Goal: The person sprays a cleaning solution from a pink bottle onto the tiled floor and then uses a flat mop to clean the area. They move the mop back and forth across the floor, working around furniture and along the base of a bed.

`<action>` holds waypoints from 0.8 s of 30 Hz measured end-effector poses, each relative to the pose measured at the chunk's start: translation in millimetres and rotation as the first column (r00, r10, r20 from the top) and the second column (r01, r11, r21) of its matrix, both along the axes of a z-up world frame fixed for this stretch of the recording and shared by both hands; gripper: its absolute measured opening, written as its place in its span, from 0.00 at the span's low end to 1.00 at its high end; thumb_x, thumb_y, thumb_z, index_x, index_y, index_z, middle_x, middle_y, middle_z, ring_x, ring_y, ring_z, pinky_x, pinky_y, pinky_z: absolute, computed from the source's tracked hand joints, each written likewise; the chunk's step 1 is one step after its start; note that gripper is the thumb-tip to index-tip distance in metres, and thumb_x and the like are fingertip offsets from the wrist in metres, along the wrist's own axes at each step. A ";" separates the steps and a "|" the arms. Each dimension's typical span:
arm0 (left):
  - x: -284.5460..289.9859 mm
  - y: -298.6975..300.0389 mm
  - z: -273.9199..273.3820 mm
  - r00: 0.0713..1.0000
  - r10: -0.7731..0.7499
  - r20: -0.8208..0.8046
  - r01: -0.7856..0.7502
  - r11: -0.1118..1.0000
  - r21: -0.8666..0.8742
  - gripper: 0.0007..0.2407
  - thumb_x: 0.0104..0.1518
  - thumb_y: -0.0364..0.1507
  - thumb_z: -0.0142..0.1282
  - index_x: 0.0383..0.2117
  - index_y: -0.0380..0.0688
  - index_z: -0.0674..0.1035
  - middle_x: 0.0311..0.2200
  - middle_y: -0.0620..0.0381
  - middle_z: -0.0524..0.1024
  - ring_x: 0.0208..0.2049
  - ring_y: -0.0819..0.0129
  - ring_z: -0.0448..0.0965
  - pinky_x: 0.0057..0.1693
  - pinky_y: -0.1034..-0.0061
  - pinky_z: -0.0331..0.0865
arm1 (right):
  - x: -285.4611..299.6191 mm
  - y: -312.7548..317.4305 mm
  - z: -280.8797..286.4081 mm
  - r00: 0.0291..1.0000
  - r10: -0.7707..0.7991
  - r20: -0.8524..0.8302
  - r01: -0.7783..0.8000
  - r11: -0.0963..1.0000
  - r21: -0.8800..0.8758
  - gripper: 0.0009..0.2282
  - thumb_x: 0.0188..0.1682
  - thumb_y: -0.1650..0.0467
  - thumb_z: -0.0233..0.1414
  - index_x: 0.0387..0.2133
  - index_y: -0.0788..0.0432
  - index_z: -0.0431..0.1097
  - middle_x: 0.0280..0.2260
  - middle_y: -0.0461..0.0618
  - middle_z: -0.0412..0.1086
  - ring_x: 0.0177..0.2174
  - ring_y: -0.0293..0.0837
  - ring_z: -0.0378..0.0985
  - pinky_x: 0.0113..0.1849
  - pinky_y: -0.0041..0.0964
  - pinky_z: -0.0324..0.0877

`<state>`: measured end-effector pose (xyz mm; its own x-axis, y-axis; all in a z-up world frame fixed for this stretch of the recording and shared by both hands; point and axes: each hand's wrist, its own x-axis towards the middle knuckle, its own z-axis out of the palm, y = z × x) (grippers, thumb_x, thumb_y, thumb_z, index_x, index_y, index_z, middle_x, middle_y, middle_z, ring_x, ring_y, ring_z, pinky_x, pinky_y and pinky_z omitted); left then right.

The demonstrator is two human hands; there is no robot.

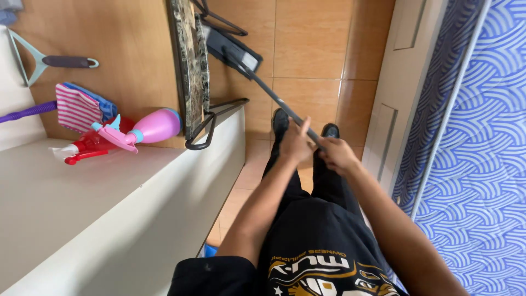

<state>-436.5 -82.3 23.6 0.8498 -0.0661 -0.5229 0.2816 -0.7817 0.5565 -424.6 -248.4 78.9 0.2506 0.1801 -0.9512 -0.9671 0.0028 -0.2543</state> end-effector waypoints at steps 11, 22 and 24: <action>-20.8 -186.6 115.1 0.984 -0.153 -0.087 0.109 0.916 -0.386 0.32 0.50 0.29 0.61 0.65 0.61 0.63 0.67 0.14 0.43 0.54 0.26 0.72 0.55 0.55 0.74 | -33.1 -197.5 145.6 0.986 -0.162 -0.042 0.149 0.965 -0.215 0.15 0.57 0.64 0.46 0.51 0.60 0.68 0.20 0.45 0.59 0.14 0.32 0.49 0.16 0.29 0.45; 118.5 -167.7 48.5 0.800 -0.460 0.387 0.522 0.850 -0.069 0.22 0.50 0.25 0.58 0.53 0.62 0.73 0.62 0.57 0.67 0.69 0.53 0.60 0.72 0.47 0.49 | 121.5 -194.3 136.0 0.856 0.512 -0.070 -0.496 0.777 -0.388 0.12 0.54 0.63 0.54 0.47 0.53 0.77 0.16 0.46 0.64 0.14 0.38 0.57 0.17 0.37 0.50; 156.4 -140.2 48.6 0.800 -0.415 0.433 0.466 0.885 -0.013 0.21 0.50 0.23 0.57 0.52 0.61 0.74 0.55 0.62 0.72 0.63 0.59 0.67 0.71 0.50 0.55 | 162.0 -193.0 102.2 0.683 0.722 0.113 -0.641 0.665 -0.383 0.13 0.55 0.63 0.52 0.39 0.62 0.76 0.15 0.50 0.67 0.13 0.40 0.65 0.17 0.38 0.60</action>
<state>-280.1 -222.5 72.2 0.8465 -0.5224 -0.1025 -0.3493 -0.6904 0.6335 -262.6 -441.4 181.2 0.3903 0.1204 -0.9128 -0.5726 -0.7446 -0.3430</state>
